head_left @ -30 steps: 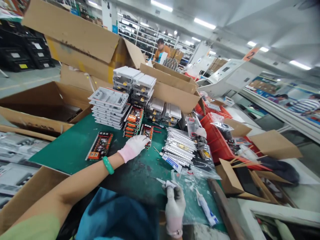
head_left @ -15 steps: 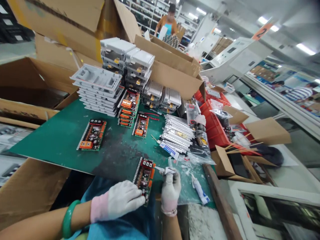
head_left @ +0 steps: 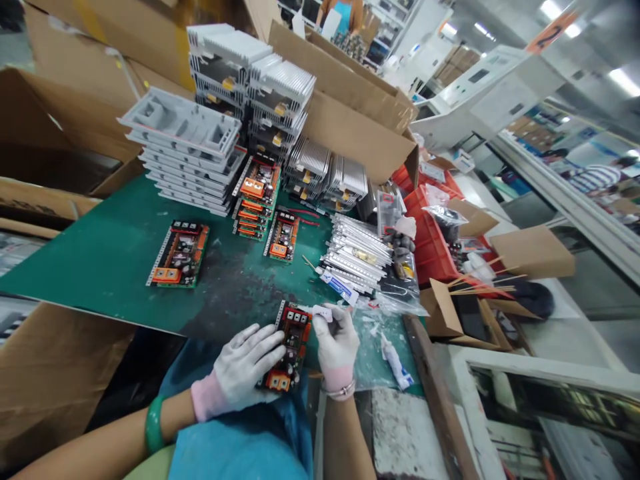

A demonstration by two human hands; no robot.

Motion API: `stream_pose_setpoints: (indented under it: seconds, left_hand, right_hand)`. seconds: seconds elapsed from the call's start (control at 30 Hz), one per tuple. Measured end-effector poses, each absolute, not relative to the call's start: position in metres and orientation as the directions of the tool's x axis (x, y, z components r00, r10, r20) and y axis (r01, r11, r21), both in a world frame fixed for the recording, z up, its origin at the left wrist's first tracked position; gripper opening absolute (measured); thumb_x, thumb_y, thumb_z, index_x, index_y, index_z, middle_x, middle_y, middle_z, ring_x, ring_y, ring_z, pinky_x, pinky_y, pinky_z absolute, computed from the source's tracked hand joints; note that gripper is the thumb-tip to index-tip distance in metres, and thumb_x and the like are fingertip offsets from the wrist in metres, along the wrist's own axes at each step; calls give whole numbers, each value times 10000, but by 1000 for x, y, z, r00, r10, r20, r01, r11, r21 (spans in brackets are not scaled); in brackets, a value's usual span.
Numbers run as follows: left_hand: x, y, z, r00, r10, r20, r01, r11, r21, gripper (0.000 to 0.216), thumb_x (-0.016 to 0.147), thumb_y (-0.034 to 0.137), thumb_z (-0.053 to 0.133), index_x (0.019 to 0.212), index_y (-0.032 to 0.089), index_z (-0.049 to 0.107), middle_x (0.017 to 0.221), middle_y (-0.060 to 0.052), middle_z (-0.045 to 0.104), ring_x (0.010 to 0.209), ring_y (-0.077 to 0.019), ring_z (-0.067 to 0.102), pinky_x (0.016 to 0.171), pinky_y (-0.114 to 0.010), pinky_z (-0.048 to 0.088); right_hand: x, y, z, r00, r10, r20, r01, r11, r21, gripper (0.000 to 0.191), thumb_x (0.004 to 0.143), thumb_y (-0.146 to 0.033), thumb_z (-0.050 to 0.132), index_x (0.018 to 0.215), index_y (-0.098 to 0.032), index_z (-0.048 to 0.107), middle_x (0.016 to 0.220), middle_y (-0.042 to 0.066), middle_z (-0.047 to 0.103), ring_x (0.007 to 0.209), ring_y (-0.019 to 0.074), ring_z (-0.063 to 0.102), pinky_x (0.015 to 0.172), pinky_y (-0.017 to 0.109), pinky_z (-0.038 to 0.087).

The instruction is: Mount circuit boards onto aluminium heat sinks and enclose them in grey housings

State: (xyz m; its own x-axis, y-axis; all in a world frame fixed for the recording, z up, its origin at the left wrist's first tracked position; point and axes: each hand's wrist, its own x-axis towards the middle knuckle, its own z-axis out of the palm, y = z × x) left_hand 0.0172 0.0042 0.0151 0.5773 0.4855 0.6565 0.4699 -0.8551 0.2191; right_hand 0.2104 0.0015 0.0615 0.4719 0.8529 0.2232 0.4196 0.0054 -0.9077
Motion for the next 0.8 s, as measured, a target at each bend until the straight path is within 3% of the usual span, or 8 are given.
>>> stream_pose_setpoints:
  seconds: [0.2,0.47,0.8]
  left_hand:
    - [15,4,9,578,462,672,459,-866,200,494,832,547,575,1170,187,600,1185,-90,678,1171,-247,592,1124,-403,330]
    - [14,4,7,595,466,655,454,-867,204,489,852,541,552,1195,195,595,1198,-95,668,1197,-255,572,1125,-415,332]
    - [14,2,5,598,493,632,454,-858,239,477,815,477,624,1209,212,581,1217,-83,660,1226,-251,551,1120,-417,348]
  right_hand:
    - [208,5,72,318,864,389,619,122,-776,194,864,-361,566,876,-202,675,877,39,661,859,181,610,808,342,483]
    - [199,11,82,155,866,475,742,215,-635,204,896,-361,560,899,-204,690,881,50,667,832,168,626,755,304,491]
    - [222,-10,74,275,818,505,785,112,-609,236,890,-422,570,865,-211,671,829,32,640,782,173,619,716,320,506]
